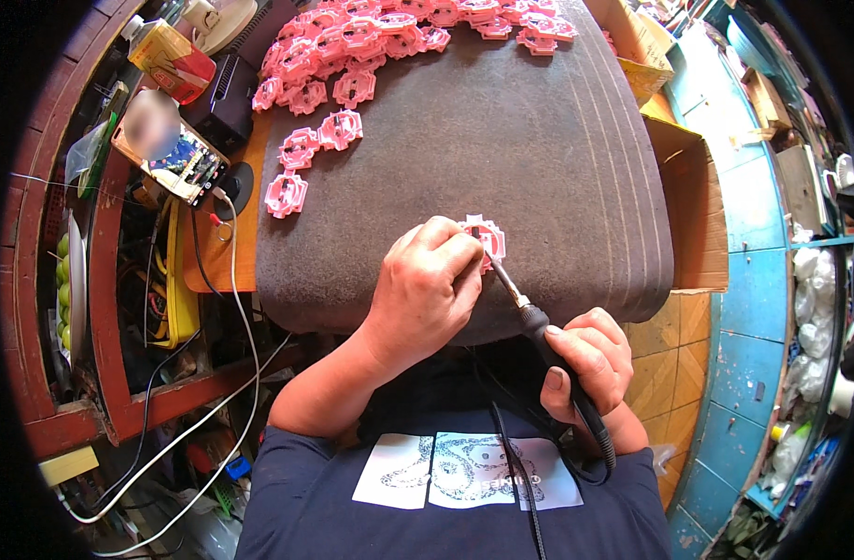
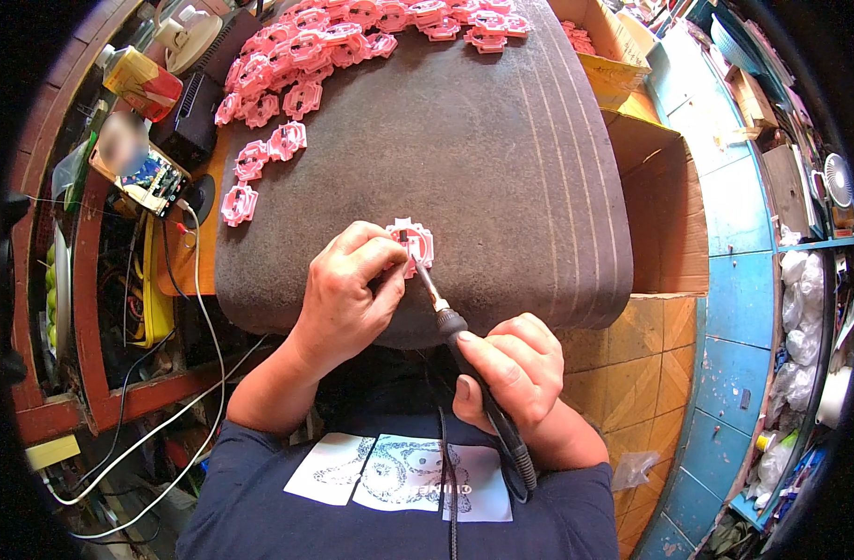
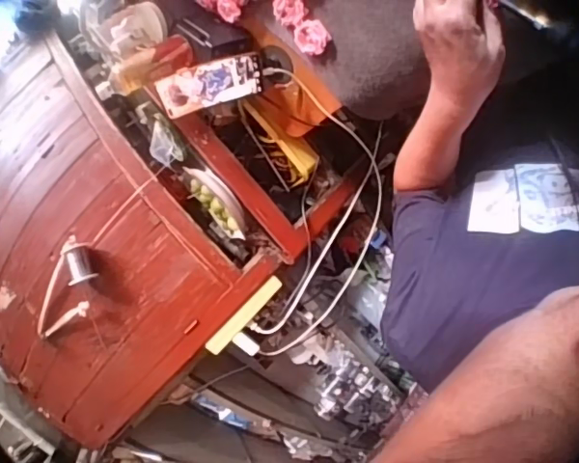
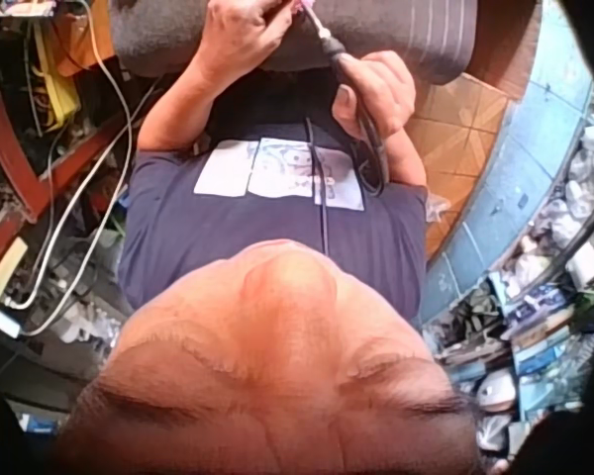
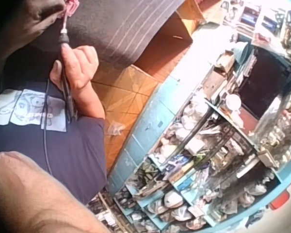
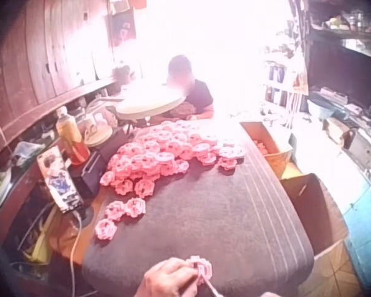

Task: The person uses a soldering iron to apply heat to small pink plastic components with embedded electronics. They pick up each component, apply the soldering iron to specific points, and place the finished items on the table. The process is repeated for multiple components.

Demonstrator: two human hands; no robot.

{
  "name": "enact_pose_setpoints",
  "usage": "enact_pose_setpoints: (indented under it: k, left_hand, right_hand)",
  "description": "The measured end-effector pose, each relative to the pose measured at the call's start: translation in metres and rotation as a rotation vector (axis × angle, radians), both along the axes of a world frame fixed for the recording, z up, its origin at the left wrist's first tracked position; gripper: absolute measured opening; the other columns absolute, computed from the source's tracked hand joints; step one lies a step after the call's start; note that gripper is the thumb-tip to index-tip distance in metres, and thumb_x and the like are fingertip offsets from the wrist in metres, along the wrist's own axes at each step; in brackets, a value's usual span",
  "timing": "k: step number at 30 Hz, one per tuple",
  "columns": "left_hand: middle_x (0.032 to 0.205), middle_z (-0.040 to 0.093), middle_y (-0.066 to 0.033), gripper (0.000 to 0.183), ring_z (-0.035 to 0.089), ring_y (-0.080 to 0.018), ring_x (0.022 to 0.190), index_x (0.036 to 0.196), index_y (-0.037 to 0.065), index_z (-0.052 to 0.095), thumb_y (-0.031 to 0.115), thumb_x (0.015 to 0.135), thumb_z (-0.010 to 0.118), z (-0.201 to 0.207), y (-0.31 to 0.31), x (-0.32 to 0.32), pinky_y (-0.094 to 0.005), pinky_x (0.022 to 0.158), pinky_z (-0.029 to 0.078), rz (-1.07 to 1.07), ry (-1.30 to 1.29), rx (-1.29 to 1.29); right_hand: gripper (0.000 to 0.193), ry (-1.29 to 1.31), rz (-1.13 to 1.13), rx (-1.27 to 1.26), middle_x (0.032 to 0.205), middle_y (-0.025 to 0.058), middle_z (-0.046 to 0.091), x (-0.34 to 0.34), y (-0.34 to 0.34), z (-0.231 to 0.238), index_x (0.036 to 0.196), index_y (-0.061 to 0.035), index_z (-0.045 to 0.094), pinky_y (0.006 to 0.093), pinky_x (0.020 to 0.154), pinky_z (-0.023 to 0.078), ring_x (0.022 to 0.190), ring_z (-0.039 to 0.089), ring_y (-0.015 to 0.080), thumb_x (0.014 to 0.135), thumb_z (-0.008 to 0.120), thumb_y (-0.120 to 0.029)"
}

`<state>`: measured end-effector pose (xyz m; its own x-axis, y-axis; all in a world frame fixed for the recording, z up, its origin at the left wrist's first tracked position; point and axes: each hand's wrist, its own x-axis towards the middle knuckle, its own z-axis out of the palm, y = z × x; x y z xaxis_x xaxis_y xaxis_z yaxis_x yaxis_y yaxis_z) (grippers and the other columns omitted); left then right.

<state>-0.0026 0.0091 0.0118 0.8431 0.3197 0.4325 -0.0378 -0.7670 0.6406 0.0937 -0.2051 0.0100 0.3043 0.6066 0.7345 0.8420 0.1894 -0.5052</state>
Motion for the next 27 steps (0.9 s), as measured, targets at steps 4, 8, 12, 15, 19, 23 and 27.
enact_pose_setpoints:
  k: [4,8,12,15,19,23,27]
  left_hand:
    - [0.097,0.069,-0.0133,0.009,0.071,-0.0343,0.088,0.094,0.003,0.071,0.001,0.086,0.077,0.000,0.000,-0.001,-0.0423,0.080,0.057,-0.005,0.008,-0.014]
    - [0.097,0.069,-0.0134,0.010,0.071,-0.0346,0.087,0.094,0.003,0.071,0.000,0.086,0.076,0.000,0.000,0.000,-0.0422,0.079,0.057,0.001,0.002,-0.007]
    - [0.097,0.068,-0.0138,0.010,0.070,-0.0348,0.087,0.094,0.003,0.071,0.000,0.085,0.076,0.000,0.000,-0.001,-0.0425,0.079,0.057,-0.001,0.002,-0.007]
    - [0.098,0.068,-0.0138,0.011,0.070,-0.0349,0.087,0.094,0.003,0.071,-0.001,0.085,0.076,0.000,0.001,-0.001,-0.0426,0.079,0.057,-0.004,0.002,-0.009]
    - [0.098,0.068,-0.0137,0.011,0.070,-0.0349,0.087,0.094,0.003,0.071,-0.001,0.085,0.076,0.000,0.000,-0.001,-0.0426,0.078,0.057,-0.002,0.004,-0.008]
    - [0.098,0.069,-0.0138,0.011,0.070,-0.0352,0.087,0.094,0.003,0.071,-0.001,0.085,0.076,0.001,0.001,-0.001,-0.0427,0.078,0.057,-0.001,0.011,-0.003]
    - [0.099,0.069,-0.0143,0.012,0.071,-0.0354,0.088,0.096,0.002,0.072,0.000,0.086,0.076,0.000,0.000,0.000,-0.0430,0.079,0.057,0.001,0.009,0.002]
  right_hand:
    - [0.028,-0.006,-0.003,-0.007,0.077,0.0105,0.064,0.000,0.000,0.000,0.112,0.0051,0.070,0.0387,0.056,0.047,0.062,0.060,0.0265,0.093,0.073,-0.016]
    - [0.030,0.000,-0.006,0.006,0.078,0.0113,0.065,0.001,-0.001,0.001,0.114,0.0060,0.070,0.0385,0.057,0.049,0.063,0.061,0.0268,0.096,0.072,-0.018]
    - [0.036,0.026,-0.048,0.032,0.084,0.0136,0.068,0.001,-0.004,-0.001,0.118,0.0074,0.068,0.0390,0.060,0.052,0.067,0.064,0.0280,0.099,0.072,-0.022]
    - [0.037,0.037,-0.087,0.052,0.086,0.0149,0.069,0.001,-0.003,-0.003,0.120,0.0080,0.067,0.0400,0.061,0.053,0.068,0.064,0.0289,0.100,0.071,-0.022]
    - [0.042,0.031,-0.109,0.086,0.088,0.0166,0.070,0.005,0.007,-0.007,0.128,0.0066,0.065,0.0406,0.066,0.056,0.073,0.067,0.0312,0.099,0.076,-0.023]
    - [0.039,0.135,-0.044,0.109,0.088,0.0146,0.072,0.006,0.018,-0.024,0.131,0.0054,0.064,0.0392,0.066,0.056,0.072,0.068,0.0289,0.098,0.076,-0.012]
    - [0.041,0.007,-0.040,0.020,0.089,0.0173,0.073,0.017,0.036,-0.022,0.126,0.0035,0.067,0.0385,0.063,0.054,0.070,0.068,0.0304,0.086,0.077,0.006]
